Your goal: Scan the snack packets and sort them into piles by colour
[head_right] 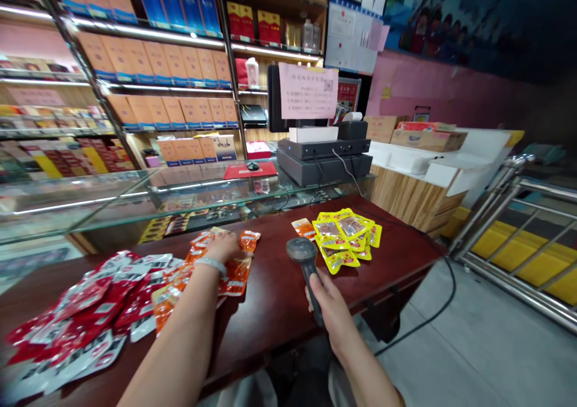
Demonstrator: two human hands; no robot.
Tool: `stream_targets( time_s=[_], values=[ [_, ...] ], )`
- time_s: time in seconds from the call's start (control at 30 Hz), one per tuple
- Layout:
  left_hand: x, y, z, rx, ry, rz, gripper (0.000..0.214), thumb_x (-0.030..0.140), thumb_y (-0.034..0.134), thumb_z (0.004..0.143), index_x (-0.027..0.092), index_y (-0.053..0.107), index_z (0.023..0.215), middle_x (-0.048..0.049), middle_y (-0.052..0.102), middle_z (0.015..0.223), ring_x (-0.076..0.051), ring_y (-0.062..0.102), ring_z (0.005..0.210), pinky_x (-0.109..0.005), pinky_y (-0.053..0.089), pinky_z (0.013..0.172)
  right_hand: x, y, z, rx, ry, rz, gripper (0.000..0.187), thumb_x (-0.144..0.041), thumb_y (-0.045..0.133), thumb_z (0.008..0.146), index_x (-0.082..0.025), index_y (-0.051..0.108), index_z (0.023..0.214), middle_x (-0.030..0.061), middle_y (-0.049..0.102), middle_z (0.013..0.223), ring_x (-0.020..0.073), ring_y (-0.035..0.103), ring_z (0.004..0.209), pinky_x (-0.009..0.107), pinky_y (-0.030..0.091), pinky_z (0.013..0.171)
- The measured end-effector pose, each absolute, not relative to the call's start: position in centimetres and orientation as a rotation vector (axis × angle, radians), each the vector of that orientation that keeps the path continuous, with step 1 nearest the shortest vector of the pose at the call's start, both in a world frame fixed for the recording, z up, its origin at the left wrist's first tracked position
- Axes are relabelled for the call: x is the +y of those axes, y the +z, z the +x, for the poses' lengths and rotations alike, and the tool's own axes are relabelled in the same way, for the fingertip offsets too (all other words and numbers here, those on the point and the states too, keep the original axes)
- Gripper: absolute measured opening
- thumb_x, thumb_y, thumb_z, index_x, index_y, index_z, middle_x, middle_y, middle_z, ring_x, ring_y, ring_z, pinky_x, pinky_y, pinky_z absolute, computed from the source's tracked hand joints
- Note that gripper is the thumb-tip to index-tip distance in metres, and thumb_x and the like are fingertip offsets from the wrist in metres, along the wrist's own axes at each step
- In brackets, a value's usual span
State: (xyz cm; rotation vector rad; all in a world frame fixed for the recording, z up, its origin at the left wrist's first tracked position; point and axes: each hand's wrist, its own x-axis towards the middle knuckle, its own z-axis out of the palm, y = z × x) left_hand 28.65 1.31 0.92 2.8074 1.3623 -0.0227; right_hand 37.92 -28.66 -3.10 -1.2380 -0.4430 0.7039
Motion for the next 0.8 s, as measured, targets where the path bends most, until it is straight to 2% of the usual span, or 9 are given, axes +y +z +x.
stream_targets(
  time_s=[0.1,0.23,0.33,0.43,0.53,0.63,0.8],
  values=[
    [1.4,0.2,29.3,1.236,-0.050,2.826,0.063,0.050,0.078,0.061,0.015,0.066,0.113,-0.0242,0.059,0.131,-0.043,0.049,0.126,-0.051,0.038,0.102,-28.6,-3.1,37.9,-0.442,0.710,-1.242,0.041,-0.060,0.064,0.084,-0.020,0.057,0.090,-0.0033,0.050,0.066,0.0121,0.041,0.057,0.024,0.032,0.055],
    [1.4,-0.8,31.0,1.041,0.157,2.774,0.040,0.041,0.068,0.076,0.018,0.062,0.109,-0.0178,0.069,0.113,-0.033,0.063,0.107,-0.039,0.045,0.088,-28.7,-3.3,38.1,-0.469,0.715,-1.239,0.038,-0.058,0.060,0.088,-0.020,0.057,0.088,-0.0031,0.049,0.067,0.0119,0.041,0.057,0.024,0.033,0.055],
    [1.4,-1.9,32.8,0.931,0.404,2.518,0.024,0.033,0.057,0.085,0.018,0.059,0.104,-0.0124,0.071,0.098,-0.025,0.067,0.090,-0.032,0.046,0.078,-28.8,-3.5,38.2,-0.501,0.720,-1.235,0.038,-0.057,0.057,0.091,-0.020,0.057,0.085,-0.0032,0.049,0.067,0.0114,0.041,0.057,0.024,0.034,0.055],
    [0.8,-3.0,34.4,0.738,0.579,2.148,0.020,0.034,0.049,0.089,0.017,0.059,0.094,-0.0075,0.070,0.086,-0.020,0.065,0.079,-0.029,0.047,0.072,-28.9,-3.6,38.1,-0.517,0.731,-1.229,0.040,-0.059,0.054,0.092,-0.020,0.055,0.081,-0.0035,0.047,0.067,0.0107,0.040,0.056,0.024,0.032,0.053],
    [-0.4,-3.3,35.3,0.595,0.614,1.857,0.022,0.039,0.053,0.085,0.017,0.058,0.086,-0.0029,0.067,0.076,-0.016,0.062,0.071,-0.026,0.048,0.067,-28.9,-3.4,37.9,-0.522,0.738,-1.219,0.042,-0.060,0.053,0.092,-0.020,0.054,0.080,-0.0035,0.047,0.066,0.0105,0.039,0.056,0.023,0.031,0.053],
    [-1.5,-2.8,35.4,0.552,0.612,1.767,0.025,0.043,0.056,0.081,0.018,0.055,0.079,0.0002,0.061,0.068,-0.013,0.057,0.063,-0.024,0.046,0.062,-28.9,-2.9,37.6,-0.546,0.743,-1.204,0.041,-0.060,0.055,0.091,-0.019,0.056,0.082,-0.0033,0.048,0.065,0.0107,0.039,0.055,0.024,0.031,0.053],
    [-2.4,-2.4,35.4,0.590,0.601,1.772,0.027,0.044,0.054,0.083,0.018,0.051,0.074,0.0025,0.053,0.057,-0.011,0.049,0.049,-0.023,0.039,0.051,-28.9,-2.2,37.3,-0.566,0.751,-1.217,0.043,-0.061,0.057,0.089,-0.020,0.057,0.078,-0.0036,0.047,0.061,0.0113,0.037,0.054,0.024,0.029,0.052]
  ],
)
